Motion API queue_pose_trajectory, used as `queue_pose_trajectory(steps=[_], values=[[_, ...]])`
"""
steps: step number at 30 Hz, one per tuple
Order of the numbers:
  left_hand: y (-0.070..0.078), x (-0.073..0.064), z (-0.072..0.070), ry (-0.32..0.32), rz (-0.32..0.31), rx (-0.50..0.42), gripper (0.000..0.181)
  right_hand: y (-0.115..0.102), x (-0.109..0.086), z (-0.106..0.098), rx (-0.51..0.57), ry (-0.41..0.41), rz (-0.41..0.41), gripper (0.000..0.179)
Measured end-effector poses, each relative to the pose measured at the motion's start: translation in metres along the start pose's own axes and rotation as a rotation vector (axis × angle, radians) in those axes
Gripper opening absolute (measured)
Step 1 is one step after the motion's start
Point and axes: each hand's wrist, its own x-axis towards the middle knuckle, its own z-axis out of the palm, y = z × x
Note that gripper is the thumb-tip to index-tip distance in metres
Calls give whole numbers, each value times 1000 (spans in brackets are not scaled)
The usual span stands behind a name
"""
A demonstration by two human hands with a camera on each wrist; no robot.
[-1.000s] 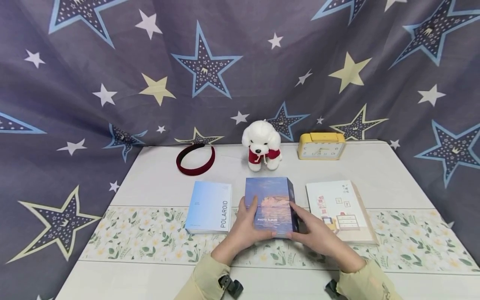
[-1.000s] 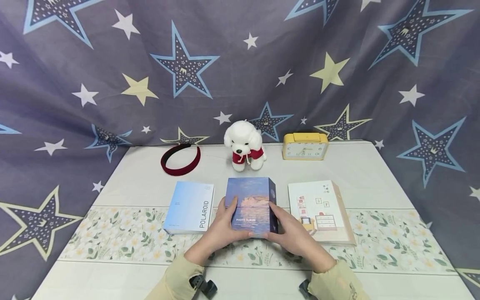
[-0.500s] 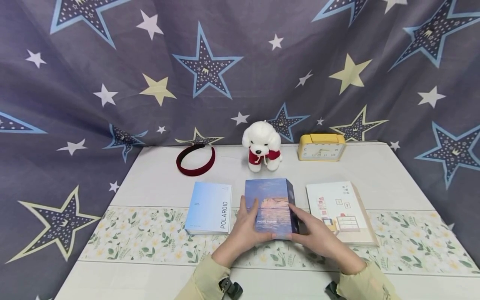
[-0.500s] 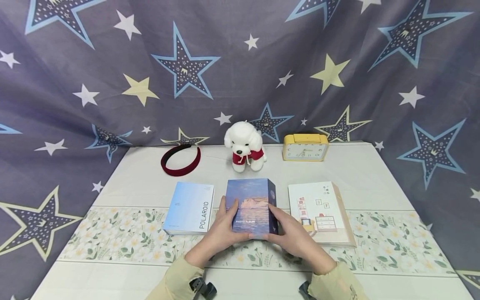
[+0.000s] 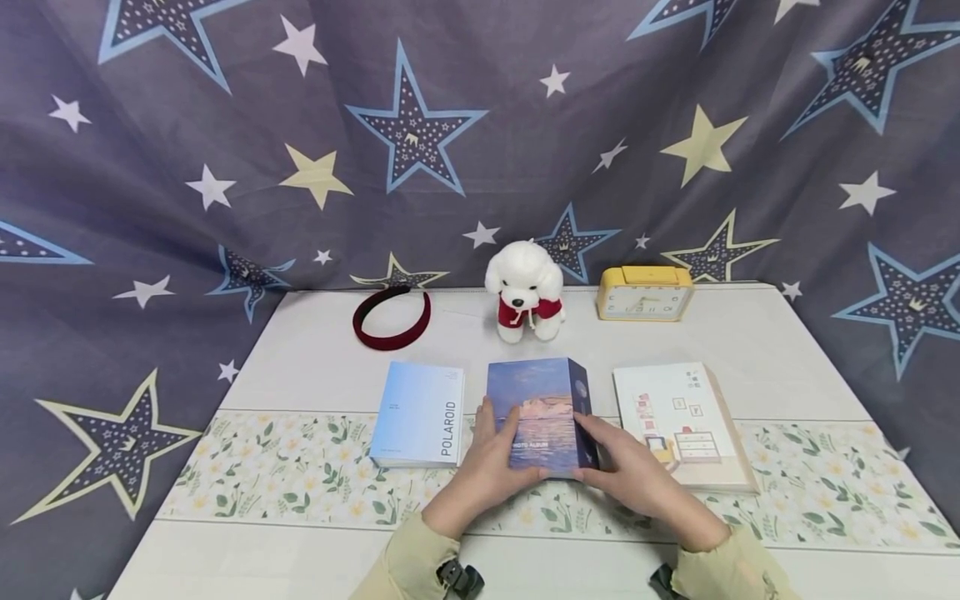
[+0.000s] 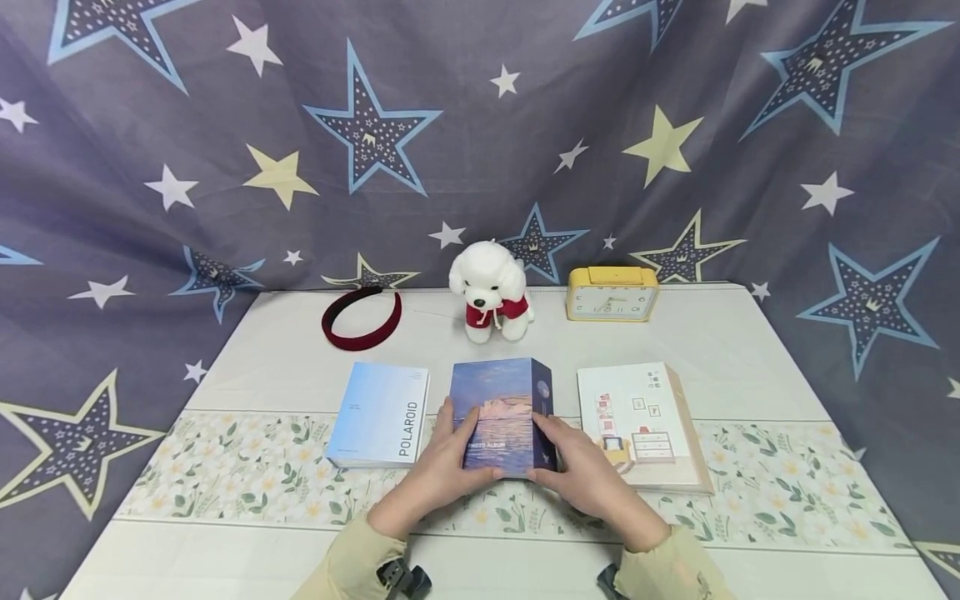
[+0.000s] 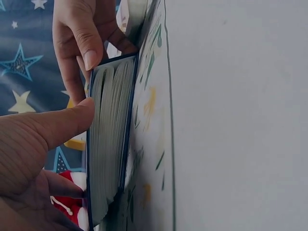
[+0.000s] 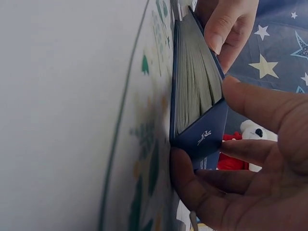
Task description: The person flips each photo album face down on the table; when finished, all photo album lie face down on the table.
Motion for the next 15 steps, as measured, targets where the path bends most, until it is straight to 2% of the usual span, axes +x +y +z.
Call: queue_pose_trajectory(steps=[15], values=[[-6,0,-5,-19,3,-28,94,-2,1,3,-59,-12,39,75]])
